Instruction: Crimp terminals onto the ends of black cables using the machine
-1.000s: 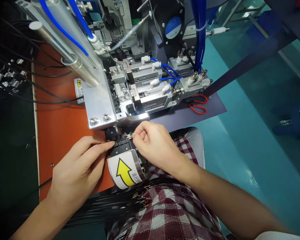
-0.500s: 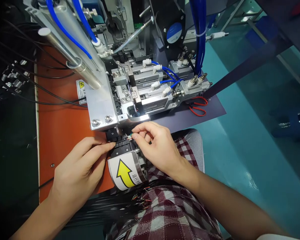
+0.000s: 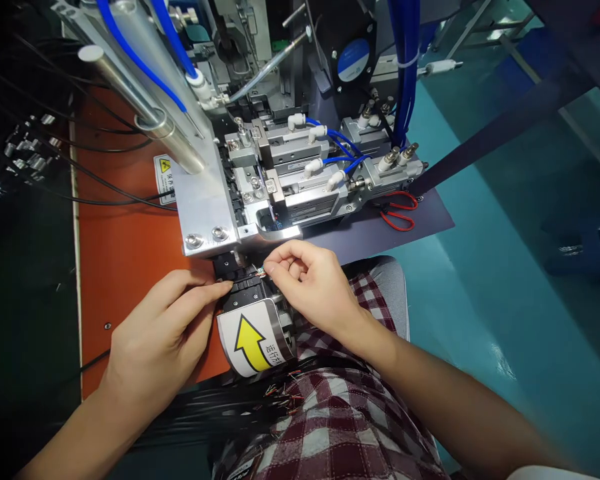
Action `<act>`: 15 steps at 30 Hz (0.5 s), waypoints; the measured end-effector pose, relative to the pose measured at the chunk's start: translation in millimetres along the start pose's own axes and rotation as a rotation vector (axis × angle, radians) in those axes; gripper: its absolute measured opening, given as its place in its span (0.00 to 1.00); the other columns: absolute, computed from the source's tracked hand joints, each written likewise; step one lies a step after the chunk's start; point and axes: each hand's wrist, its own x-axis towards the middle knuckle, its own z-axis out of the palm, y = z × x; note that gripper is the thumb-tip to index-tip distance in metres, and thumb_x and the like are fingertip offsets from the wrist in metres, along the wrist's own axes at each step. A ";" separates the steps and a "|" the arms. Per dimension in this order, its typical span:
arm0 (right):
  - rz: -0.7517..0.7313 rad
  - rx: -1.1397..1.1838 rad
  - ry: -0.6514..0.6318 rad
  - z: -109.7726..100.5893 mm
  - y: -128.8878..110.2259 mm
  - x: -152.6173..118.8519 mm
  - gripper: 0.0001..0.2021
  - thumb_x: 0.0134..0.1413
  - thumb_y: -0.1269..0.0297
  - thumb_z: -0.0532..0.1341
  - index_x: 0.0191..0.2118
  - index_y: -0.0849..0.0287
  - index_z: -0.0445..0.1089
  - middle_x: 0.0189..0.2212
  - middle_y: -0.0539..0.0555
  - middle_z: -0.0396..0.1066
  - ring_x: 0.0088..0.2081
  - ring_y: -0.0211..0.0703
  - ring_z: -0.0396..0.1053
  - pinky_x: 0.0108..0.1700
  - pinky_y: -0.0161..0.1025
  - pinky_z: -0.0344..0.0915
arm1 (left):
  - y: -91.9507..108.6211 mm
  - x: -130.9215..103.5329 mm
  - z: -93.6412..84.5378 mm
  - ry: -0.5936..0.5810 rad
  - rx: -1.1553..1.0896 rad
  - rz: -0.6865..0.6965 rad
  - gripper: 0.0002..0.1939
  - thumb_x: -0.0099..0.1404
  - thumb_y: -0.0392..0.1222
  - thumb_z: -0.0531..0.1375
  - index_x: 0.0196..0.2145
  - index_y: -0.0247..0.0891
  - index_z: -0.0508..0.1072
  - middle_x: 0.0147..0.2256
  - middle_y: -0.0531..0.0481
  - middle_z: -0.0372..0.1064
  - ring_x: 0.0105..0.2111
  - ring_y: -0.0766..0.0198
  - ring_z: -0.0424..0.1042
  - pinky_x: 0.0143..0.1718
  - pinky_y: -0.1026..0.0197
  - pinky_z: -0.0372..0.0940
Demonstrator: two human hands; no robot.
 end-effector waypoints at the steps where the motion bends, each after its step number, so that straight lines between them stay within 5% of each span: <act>1: -0.001 -0.001 -0.006 0.2 0.7 0.1 0.04 0.53 0.68 0.62 0.31 0.62 0.72 0.29 0.53 0.73 0.30 0.38 0.68 0.32 0.35 0.65 | 0.2 0.2 -0.2 0.002 0.000 0.000 0.11 0.65 0.26 0.54 0.42 0.34 0.73 0.36 0.47 0.68 0.36 0.65 0.69 0.36 0.64 0.66; 15: -0.048 -0.021 -0.072 1.0 7.8 -0.8 0.04 0.56 0.68 0.58 0.31 0.60 0.67 0.30 0.52 0.69 0.33 0.39 0.67 0.35 0.35 0.65 | -0.3 -0.2 -1.4 0.026 -0.002 0.000 0.10 0.64 0.26 0.56 0.41 0.34 0.73 0.35 0.48 0.68 0.35 0.65 0.70 0.35 0.64 0.66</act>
